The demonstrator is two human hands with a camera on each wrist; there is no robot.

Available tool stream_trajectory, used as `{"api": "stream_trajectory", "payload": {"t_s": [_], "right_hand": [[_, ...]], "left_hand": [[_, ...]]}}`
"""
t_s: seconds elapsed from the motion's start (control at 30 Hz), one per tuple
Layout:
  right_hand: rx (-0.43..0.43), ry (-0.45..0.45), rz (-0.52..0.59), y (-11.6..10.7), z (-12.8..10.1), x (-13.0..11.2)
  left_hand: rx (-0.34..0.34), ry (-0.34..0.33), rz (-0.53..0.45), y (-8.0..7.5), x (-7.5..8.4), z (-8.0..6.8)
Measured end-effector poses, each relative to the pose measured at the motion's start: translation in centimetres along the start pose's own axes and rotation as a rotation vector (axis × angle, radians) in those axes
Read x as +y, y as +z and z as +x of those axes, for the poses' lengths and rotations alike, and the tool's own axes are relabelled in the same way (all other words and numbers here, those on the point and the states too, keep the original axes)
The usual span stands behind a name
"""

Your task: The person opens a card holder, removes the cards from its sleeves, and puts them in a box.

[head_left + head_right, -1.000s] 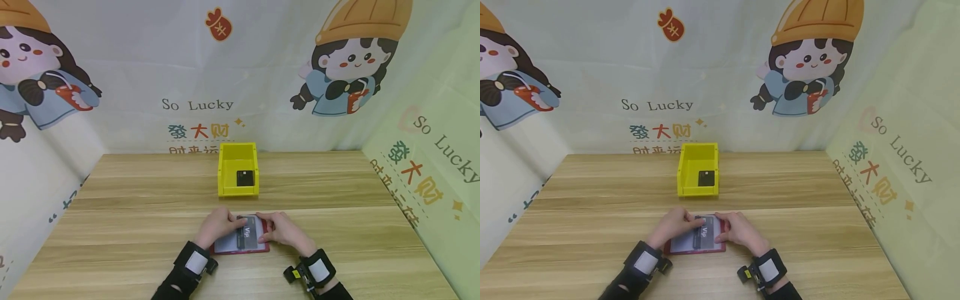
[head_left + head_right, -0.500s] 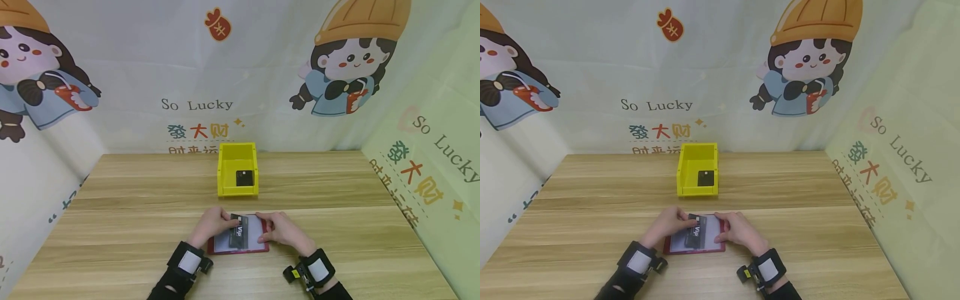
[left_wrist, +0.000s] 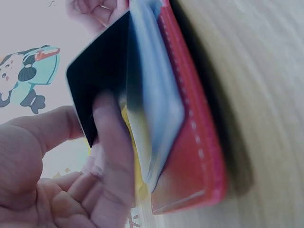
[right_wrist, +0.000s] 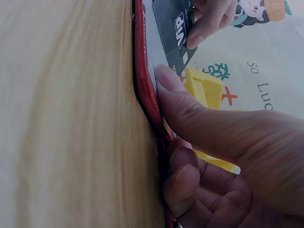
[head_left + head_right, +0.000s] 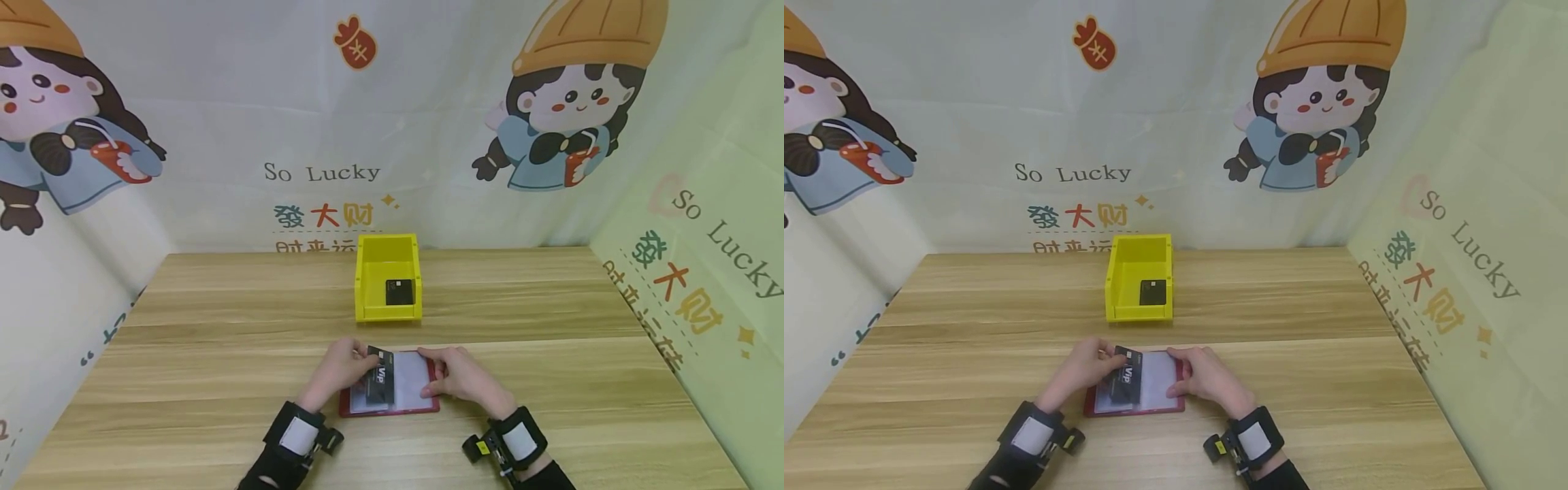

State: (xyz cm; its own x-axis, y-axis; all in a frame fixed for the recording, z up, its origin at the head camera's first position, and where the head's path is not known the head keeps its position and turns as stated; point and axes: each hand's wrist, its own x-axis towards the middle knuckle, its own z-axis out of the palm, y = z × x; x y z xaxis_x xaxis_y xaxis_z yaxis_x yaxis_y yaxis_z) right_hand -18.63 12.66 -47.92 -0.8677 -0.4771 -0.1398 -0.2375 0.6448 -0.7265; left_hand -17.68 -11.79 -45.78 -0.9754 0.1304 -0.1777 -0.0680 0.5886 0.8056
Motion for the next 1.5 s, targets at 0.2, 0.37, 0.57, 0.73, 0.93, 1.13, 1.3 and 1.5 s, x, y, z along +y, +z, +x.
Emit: {"api": "stream_trajectory", "payload": {"t_s": [0.2,0.37,0.57,0.73,0.93,1.13,1.3,1.5], "right_hand": [[0.004,-0.001,0.005,0.0,-0.1,0.0],[0.009,-0.009,-0.007,0.0,0.0,0.0],[0.008,0.016,0.004,0.0,0.0,0.0],[0.008,0.016,0.011,0.1,0.0,0.0],[0.006,-0.014,0.013,0.1,0.0,0.2],[-0.001,-0.002,0.018,0.0,0.0,0.1],[-0.003,0.001,0.015,0.0,-0.1,0.1],[0.002,-0.034,-0.002,-0.1,0.0,0.3]], "left_hand": [[-0.057,0.011,-0.066,-0.6,-0.4,0.1],[-0.145,-0.014,-0.169,-1.1,-0.7,0.3],[-0.188,-0.001,-0.209,-1.9,-0.1,0.3],[-0.163,-0.017,-0.238,-2.0,0.7,0.7],[-0.035,0.041,-0.212,-1.8,1.5,1.6],[0.100,0.073,-0.139,-1.4,2.3,2.8],[0.196,0.109,-0.096,-1.0,2.9,4.1],[0.327,0.124,-0.058,-0.3,3.7,5.5]]}}
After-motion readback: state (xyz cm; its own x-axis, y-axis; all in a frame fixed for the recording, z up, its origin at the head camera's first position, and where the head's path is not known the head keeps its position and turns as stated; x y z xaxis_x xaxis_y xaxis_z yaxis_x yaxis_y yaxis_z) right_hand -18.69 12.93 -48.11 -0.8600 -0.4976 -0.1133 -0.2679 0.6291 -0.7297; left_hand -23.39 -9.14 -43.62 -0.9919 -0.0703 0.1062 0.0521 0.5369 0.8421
